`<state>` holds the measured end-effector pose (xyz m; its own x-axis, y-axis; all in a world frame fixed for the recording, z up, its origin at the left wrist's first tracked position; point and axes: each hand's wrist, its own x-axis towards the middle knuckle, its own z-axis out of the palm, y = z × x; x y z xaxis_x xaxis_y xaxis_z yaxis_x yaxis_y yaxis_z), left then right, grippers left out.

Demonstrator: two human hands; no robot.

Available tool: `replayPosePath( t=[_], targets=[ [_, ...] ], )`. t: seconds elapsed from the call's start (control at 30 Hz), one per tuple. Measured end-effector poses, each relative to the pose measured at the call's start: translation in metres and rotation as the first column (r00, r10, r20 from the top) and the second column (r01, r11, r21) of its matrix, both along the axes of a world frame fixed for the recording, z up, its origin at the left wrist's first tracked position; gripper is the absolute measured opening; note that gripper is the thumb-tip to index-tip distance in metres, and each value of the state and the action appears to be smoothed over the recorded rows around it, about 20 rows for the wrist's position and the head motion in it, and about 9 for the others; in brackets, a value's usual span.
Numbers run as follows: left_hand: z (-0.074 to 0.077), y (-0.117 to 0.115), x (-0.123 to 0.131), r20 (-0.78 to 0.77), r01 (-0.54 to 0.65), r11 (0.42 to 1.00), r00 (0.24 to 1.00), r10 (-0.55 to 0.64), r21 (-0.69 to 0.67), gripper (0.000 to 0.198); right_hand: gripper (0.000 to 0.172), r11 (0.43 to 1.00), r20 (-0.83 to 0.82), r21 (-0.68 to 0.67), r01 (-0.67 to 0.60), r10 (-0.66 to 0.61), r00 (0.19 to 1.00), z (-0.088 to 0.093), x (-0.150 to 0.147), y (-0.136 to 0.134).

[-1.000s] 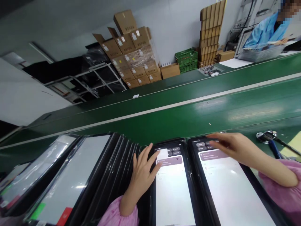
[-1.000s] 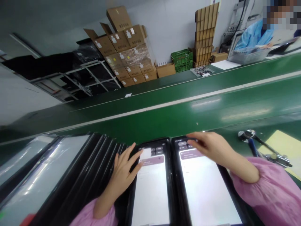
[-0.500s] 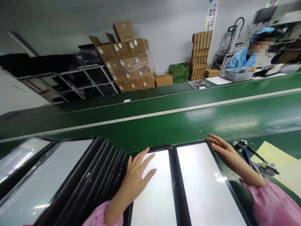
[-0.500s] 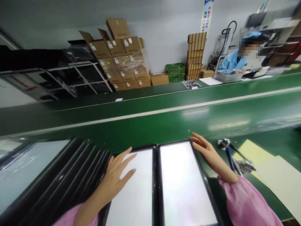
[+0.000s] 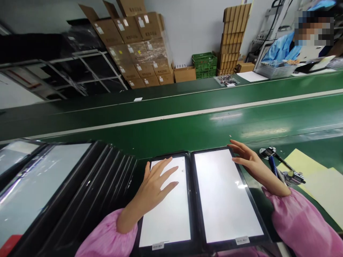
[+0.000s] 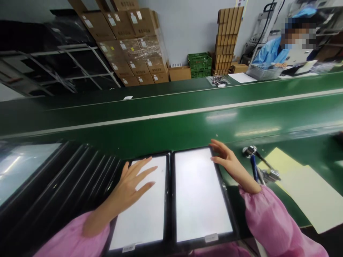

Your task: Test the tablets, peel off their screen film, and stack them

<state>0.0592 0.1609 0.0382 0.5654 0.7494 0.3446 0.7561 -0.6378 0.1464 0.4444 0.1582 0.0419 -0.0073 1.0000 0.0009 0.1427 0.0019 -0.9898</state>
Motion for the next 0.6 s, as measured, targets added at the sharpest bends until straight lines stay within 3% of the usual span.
replayPosePath(
  t=[0.4,0.5,0.6],
  targets=[
    [0.016,0.0,0.011,-0.039,0.064,0.994,0.997,-0.067,-0.087,0.035,0.067,1.0,0.038,0.016,0.0,0.0,0.999,-0.002,0.002,-0.001],
    [0.015,0.0,0.016,-0.045,0.039,0.992,0.998,-0.044,-0.12,0.035,0.064,0.996,0.177,0.082,-0.028,0.014,0.984,0.002,0.0,-0.002],
    [0.015,0.001,0.018,-0.072,0.005,0.989,0.997,-0.016,-0.146,0.035,0.049,0.954,0.463,0.289,-0.076,-0.07,0.883,0.011,-0.009,-0.003]
  ],
)
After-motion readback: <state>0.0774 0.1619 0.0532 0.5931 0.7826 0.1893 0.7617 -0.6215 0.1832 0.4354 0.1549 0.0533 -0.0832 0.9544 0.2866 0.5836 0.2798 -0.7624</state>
